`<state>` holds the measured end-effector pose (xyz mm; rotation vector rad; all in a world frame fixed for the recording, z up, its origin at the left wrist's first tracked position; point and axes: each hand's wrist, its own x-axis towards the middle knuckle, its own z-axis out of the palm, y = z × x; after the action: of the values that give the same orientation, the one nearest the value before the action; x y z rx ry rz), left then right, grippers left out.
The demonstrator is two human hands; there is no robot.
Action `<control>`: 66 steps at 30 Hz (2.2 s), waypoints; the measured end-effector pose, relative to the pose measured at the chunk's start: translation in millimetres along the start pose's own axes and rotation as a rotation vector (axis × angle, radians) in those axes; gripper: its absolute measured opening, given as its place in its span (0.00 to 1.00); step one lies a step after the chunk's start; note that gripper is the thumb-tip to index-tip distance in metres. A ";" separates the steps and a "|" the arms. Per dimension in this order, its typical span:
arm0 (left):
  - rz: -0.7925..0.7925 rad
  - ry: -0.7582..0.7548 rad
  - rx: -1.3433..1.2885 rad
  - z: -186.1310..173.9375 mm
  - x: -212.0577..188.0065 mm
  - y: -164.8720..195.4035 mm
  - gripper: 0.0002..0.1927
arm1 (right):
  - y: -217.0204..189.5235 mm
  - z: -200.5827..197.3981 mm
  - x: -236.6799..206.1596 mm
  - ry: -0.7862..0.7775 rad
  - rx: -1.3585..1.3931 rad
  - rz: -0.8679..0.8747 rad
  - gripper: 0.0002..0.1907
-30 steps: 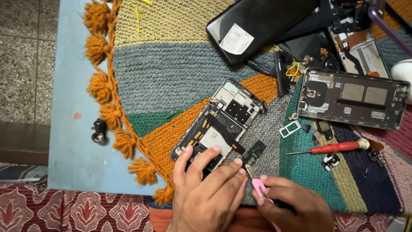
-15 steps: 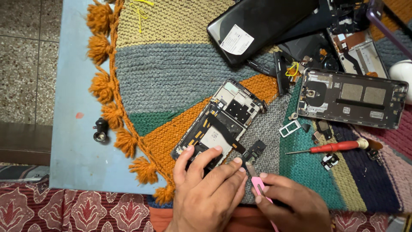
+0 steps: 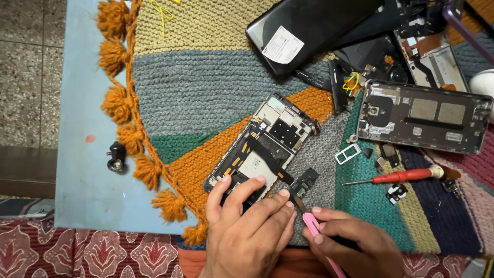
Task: The person disassembles a smartphone by prying open the chassis and detaching internal components. They use a pink plastic pry tool and tweezers to remove ribbon cables and small parts from the motherboard area.
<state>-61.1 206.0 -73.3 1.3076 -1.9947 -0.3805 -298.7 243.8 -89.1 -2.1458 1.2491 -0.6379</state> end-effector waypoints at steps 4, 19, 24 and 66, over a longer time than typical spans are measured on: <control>-0.001 -0.001 0.005 0.0 -0.4 0.3 0.06 | -0.7 1.8 0.6 0.062 -0.053 -0.072 0.07; 0.011 0.007 0.024 1.0 -2.0 -0.1 0.07 | -22.9 9.6 14.6 0.139 -0.256 -0.031 0.09; 0.016 0.001 0.029 0.9 -2.2 -0.5 0.08 | -27.0 7.4 20.5 0.175 -0.255 -0.185 0.08; 0.015 0.001 0.001 -4.4 4.9 2.4 0.11 | -6.0 2.8 1.7 0.262 0.191 -0.075 0.14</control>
<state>-60.7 203.3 -66.9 1.2928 -2.0027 -0.3714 -292.5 245.3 -86.9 -2.0043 1.1896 -1.0548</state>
